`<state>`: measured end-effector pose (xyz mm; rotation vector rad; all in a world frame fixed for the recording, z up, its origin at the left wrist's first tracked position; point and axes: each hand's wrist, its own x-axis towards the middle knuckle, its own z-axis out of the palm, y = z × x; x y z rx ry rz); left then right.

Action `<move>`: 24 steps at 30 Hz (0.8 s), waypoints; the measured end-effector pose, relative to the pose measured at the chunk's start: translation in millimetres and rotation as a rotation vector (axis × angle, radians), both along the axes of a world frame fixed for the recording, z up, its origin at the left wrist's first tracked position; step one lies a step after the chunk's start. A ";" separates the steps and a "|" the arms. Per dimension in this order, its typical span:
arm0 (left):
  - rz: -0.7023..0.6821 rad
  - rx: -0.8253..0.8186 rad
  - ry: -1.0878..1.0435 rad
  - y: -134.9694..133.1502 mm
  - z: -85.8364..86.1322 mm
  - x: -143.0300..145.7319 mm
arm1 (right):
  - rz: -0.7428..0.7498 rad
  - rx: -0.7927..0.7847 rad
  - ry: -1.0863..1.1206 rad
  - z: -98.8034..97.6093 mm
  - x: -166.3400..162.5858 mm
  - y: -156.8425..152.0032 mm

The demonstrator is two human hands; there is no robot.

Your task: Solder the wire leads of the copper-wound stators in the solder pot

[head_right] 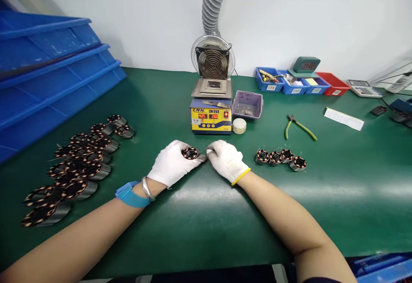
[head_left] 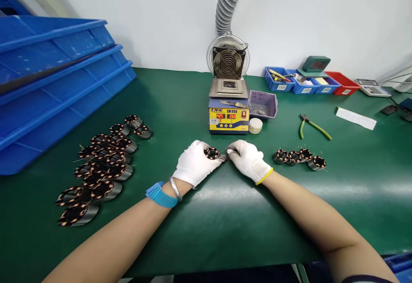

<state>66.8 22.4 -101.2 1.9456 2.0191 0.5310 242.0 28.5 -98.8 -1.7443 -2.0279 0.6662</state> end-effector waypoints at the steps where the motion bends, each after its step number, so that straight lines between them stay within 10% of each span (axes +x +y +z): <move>1: 0.008 0.025 -0.028 0.3 0.1 -1.3 | -0.032 -0.031 0.014 2.2 4.2 0.9; 13: -0.221 0.300 -0.333 1.3 -16.4 -5.2 | 0.057 0.065 0.626 -19.0 -30.5 -8.4; 20: -0.246 0.130 -0.229 2.7 -9.8 -13.3 | 0.013 0.320 0.374 -17.9 -21.0 -12.1; 24: -0.341 -0.163 -0.543 4.7 -3.4 -19.0 | -0.002 0.252 0.472 -18.3 -20.3 -10.0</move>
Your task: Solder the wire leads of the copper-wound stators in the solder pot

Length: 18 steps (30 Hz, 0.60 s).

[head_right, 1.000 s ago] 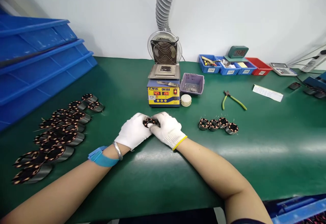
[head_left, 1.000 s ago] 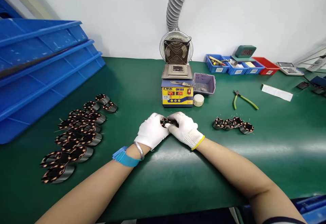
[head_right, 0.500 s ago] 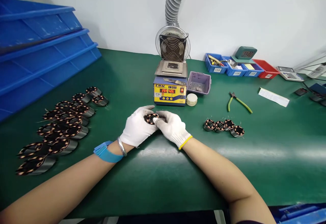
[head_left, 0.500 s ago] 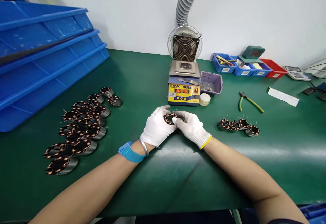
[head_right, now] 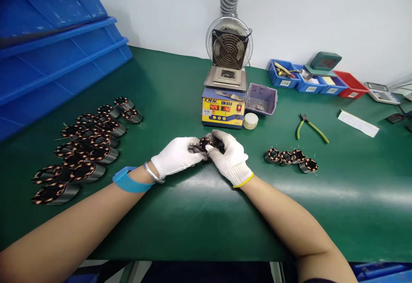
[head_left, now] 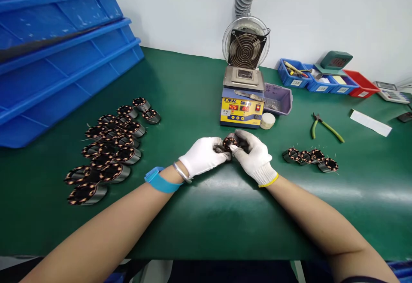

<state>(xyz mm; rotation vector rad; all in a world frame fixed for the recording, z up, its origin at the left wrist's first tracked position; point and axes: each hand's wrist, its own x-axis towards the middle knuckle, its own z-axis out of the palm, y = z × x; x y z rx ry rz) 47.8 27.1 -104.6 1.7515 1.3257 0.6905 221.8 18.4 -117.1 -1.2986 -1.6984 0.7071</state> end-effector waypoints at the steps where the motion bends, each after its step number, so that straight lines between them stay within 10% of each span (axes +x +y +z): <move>1: -0.025 -0.080 -0.088 -0.2 2.3 -1.8 | 0.014 -0.028 0.049 -0.3 -0.2 0.6; 8: -0.127 -0.333 -0.426 -5.0 38.9 -37.4 | 0.045 -0.159 0.273 -4.7 0.3 5.3; 11: 0.092 -0.231 -0.616 -2.0 41.7 -43.3 | 0.059 -0.174 0.342 -6.3 0.9 4.7; 18: 0.045 -0.031 -0.168 -9.5 22.9 -4.5 | 0.077 -0.132 0.261 0.0 -0.2 -2.7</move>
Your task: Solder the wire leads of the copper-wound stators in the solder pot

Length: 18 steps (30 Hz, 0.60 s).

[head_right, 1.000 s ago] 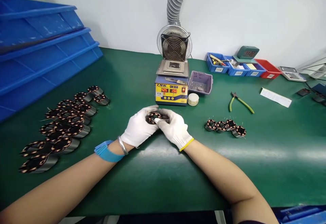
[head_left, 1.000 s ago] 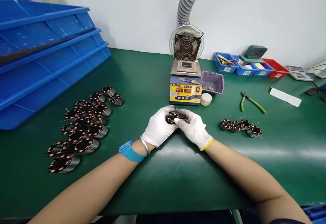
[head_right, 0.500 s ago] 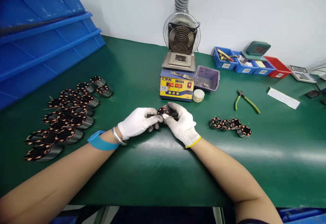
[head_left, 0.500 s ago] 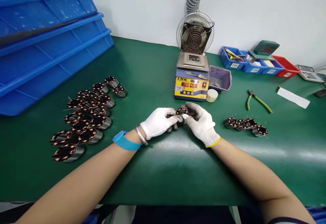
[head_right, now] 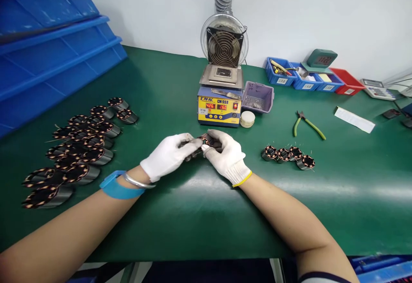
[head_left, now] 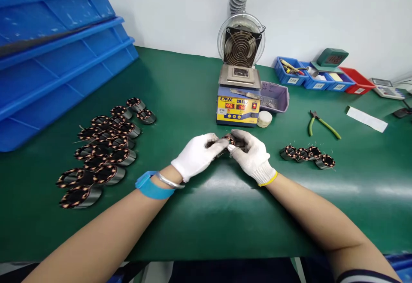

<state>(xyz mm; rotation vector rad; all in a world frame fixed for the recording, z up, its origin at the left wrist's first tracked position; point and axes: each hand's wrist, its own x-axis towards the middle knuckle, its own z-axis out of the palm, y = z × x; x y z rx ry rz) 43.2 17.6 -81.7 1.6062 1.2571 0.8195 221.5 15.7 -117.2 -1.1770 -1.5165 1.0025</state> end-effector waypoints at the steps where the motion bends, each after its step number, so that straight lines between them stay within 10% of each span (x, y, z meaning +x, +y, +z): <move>1: -0.005 0.000 0.013 -2.8 2.4 0.3 | 0.004 0.007 -0.011 1.1 -0.1 -0.4; 7: 0.084 -0.057 -0.339 -2.6 17.6 -24.9 | -0.059 -0.032 -0.022 3.6 -1.1 1.4; 13: -0.093 -0.093 0.055 -8.1 4.4 -0.5 | -0.076 0.009 -0.067 7.0 -1.2 -0.5; 18: 0.102 -0.023 -0.053 -11.2 15.8 -5.2 | -0.081 0.010 -0.125 11.2 -1.2 -1.2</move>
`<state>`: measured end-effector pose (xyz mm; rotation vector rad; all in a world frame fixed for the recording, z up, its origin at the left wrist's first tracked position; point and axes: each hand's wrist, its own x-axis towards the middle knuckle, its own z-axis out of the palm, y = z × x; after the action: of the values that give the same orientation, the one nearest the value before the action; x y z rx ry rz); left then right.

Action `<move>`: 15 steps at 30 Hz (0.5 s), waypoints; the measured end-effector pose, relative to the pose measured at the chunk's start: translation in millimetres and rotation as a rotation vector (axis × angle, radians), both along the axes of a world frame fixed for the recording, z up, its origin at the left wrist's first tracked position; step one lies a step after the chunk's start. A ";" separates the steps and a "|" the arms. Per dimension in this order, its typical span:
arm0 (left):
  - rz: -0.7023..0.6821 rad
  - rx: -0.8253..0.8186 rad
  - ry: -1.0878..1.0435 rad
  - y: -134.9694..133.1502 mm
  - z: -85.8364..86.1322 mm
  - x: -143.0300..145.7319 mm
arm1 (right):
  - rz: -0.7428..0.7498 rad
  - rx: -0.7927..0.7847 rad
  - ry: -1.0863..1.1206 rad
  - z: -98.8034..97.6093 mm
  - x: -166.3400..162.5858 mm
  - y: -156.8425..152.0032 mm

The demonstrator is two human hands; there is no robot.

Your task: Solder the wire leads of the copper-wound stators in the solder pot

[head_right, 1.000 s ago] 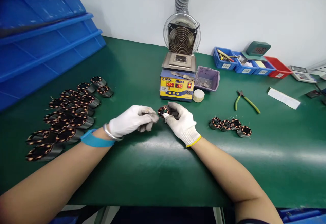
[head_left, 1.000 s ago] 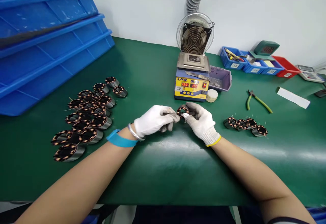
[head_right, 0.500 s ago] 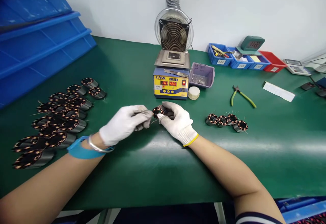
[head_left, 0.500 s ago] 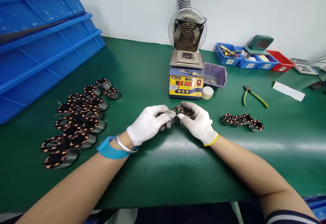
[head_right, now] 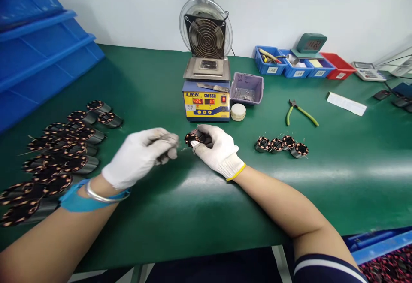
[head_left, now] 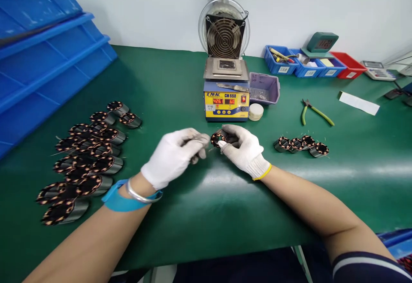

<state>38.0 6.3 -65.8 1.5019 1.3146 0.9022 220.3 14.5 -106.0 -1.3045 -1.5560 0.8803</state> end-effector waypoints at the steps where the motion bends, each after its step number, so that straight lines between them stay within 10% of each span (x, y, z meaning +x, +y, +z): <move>1: 0.073 0.028 -0.052 2.2 1.3 -5.1 | -0.009 -0.018 0.017 0.8 -0.2 0.3; 11: -0.035 -0.025 -0.020 0.9 -11.7 8.8 | -0.032 0.028 -0.028 -0.4 2.0 0.1; 15: 0.120 -0.007 -0.196 2.2 -16.6 7.7 | -0.079 0.126 -0.134 17.2 12.5 15.1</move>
<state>45.8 8.6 -82.4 1.3040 1.2725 1.0913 232.8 29.6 -88.8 -1.3471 -1.6238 0.6465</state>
